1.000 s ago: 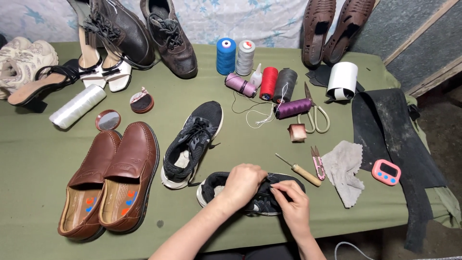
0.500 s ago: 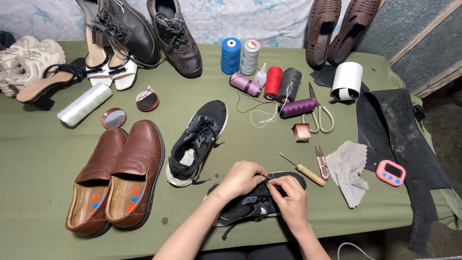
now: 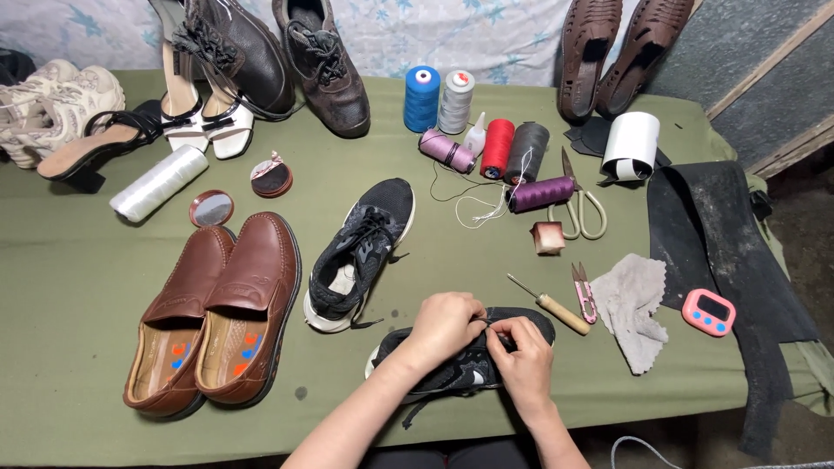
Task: Hand-sewing the sole of a black sneaker using a needle and thread on a repair bench.
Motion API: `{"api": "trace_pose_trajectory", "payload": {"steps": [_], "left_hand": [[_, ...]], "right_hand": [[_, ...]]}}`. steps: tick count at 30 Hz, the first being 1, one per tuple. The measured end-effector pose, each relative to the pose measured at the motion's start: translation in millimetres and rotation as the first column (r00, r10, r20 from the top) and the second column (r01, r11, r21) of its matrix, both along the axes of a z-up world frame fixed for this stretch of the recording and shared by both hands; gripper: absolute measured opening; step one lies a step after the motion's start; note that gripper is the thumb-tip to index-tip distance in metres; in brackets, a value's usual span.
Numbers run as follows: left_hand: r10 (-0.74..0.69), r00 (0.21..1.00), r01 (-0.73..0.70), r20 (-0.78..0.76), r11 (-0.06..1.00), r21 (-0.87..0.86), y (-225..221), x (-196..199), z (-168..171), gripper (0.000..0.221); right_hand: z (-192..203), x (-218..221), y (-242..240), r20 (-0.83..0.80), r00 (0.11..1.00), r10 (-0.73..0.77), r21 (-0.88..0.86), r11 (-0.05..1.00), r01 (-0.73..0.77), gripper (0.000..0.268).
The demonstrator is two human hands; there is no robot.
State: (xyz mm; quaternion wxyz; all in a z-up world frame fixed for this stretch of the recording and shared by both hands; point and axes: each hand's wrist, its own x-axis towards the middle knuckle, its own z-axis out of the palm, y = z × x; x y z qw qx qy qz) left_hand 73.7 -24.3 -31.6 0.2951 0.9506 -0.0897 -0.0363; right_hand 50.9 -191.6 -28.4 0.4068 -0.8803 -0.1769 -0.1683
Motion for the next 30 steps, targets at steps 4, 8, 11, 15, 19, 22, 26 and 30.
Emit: {"api": "trace_pose_trajectory", "payload": {"steps": [4, 8, 11, 15, 19, 22, 26, 30], "left_hand": [[-0.015, 0.987, 0.006, 0.159, 0.998, 0.057, -4.3, -5.6, 3.8, 0.011], [-0.063, 0.971, 0.038, 0.230, 0.993, 0.111, -5.4, -9.4, 2.1, 0.019], [-0.075, 0.958, 0.045, 0.277, 0.992, 0.114, -5.1, -12.1, 4.0, 0.021], [-0.053, 0.963, 0.029, 0.266, 0.995, 0.093, -4.1, -12.0, 2.2, 0.018], [-0.018, 0.968, -0.002, 0.250, 0.997, 0.080, -5.6, -12.5, -5.8, 0.014], [0.012, 0.951, -0.050, 0.309, 0.992, 0.118, -7.7, -7.8, -22.9, 0.016], [-0.064, 0.865, -0.087, 0.498, 0.958, 0.275, -9.4, -4.7, -29.4, 0.013], [-0.095, 0.850, -0.094, 0.518, 0.941, 0.326, -13.1, -10.1, -12.9, 0.010]], "right_hand": [[-3.0, 1.1, -4.0, -0.017, 1.000, 0.010, 0.051, 0.999, -0.009, 0.007], [-5.4, 6.0, -10.3, -0.026, 0.998, 0.049, 0.015, 0.999, -0.048, 0.021], [2.7, 8.1, -7.3, 0.162, 0.980, 0.119, -0.078, 0.991, -0.107, 0.014], [-3.7, 13.8, -5.4, 0.185, 0.973, 0.138, -0.081, 0.989, -0.125, 0.010], [-25.7, 18.1, 0.4, 0.174, 0.978, 0.115, -0.103, 0.990, -0.097, 0.007], [-37.6, 21.1, 3.4, 0.142, 0.985, 0.094, -0.118, 0.990, -0.078, 0.007], [-39.9, 24.1, -0.5, 0.122, 0.986, 0.112, -0.086, 0.991, -0.102, 0.006], [-26.2, 23.0, -5.1, 0.076, 0.984, 0.164, -0.046, 0.986, -0.160, 0.005]]}}
